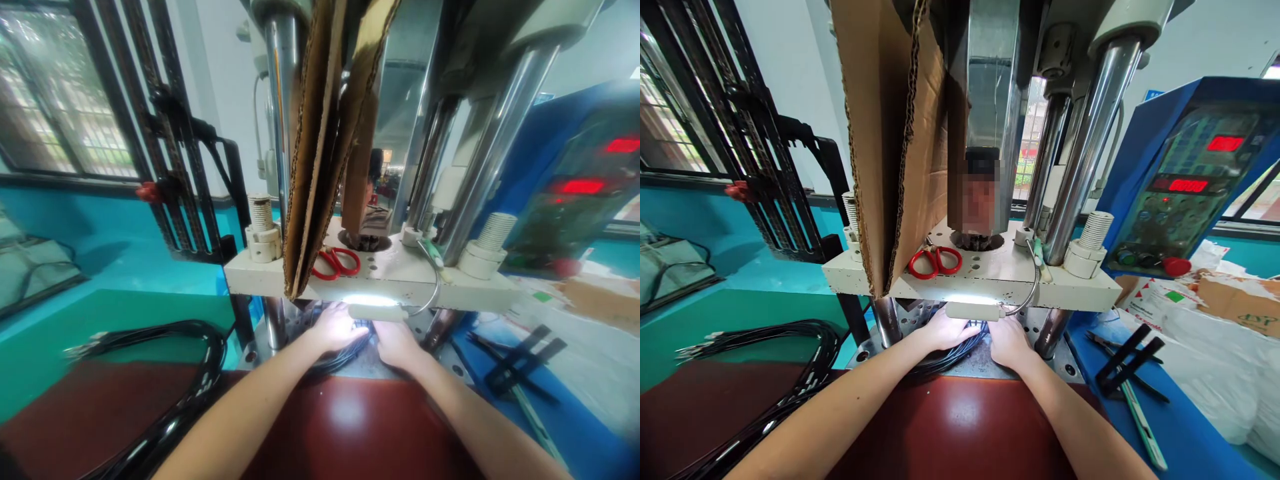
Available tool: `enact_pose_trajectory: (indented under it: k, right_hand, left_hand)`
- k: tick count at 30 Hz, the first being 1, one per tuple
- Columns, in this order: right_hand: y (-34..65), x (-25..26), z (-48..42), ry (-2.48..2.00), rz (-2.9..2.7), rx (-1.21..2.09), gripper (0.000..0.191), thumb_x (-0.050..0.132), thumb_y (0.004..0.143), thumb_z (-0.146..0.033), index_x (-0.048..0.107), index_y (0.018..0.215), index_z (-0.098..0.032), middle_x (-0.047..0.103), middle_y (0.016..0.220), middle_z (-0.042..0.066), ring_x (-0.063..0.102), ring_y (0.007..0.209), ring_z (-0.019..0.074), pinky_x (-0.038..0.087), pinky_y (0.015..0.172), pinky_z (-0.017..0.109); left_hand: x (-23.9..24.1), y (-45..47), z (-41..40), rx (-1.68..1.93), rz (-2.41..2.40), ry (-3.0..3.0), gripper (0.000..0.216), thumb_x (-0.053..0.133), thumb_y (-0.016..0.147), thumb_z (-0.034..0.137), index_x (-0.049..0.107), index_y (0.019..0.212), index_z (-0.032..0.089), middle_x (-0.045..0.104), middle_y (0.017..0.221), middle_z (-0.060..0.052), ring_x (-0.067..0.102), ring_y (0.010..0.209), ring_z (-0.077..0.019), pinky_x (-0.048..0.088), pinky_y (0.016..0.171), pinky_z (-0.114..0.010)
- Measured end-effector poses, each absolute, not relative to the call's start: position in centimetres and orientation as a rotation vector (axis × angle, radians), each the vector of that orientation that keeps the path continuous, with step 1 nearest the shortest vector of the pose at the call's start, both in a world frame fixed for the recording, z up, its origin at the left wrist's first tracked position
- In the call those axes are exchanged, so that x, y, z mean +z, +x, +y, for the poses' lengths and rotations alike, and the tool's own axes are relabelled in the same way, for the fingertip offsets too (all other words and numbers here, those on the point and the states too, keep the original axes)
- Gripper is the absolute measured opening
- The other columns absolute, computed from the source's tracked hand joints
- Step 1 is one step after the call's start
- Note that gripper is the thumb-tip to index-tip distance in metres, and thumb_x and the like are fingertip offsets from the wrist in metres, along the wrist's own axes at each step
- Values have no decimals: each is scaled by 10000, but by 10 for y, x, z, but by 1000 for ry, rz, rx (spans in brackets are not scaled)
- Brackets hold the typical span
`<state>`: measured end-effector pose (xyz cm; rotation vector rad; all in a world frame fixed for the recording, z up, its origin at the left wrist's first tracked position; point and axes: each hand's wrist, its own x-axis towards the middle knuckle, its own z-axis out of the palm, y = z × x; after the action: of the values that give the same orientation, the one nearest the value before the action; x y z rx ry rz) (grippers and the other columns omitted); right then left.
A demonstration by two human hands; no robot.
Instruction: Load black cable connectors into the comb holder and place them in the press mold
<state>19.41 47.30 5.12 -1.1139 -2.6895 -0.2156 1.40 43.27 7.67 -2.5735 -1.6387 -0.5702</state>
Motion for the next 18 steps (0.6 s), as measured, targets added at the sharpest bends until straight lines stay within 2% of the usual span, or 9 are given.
enact_pose_trajectory:
  k: [5, 11, 18]
  right_hand:
    - [192, 56, 475, -1175, -2714, -187, 466, 472, 626, -97, 532, 1088, -112, 603, 1034, 154, 547, 930, 260, 359, 868, 370]
    - [187, 67, 479, -1206, -2738, -187, 497, 499, 611, -112, 524, 1107, -137, 545, 1160, 155, 481, 1057, 284, 337, 891, 380]
    - [173, 73, 491, -1289, -2764, -129, 384, 527, 633, -148, 586, 1013, -142, 579, 1125, 155, 479, 1072, 302, 330, 908, 401]
  left_hand:
    - [75, 15, 437, -606, -1677, -2602, 490, 376, 819, 498, 481, 1191, 198, 530, 1198, -83, 456, 1118, -253, 329, 966, -410]
    - [70, 14, 440, -634, -1701, -2583, 491, 374, 824, 489, 470, 1197, 184, 511, 1224, -90, 427, 1153, -243, 295, 994, -414]
    - [67, 16, 447, -607, -1757, -2577, 490, 355, 826, 500, 480, 1189, 194, 499, 1236, -93, 426, 1151, -252, 298, 984, -425]
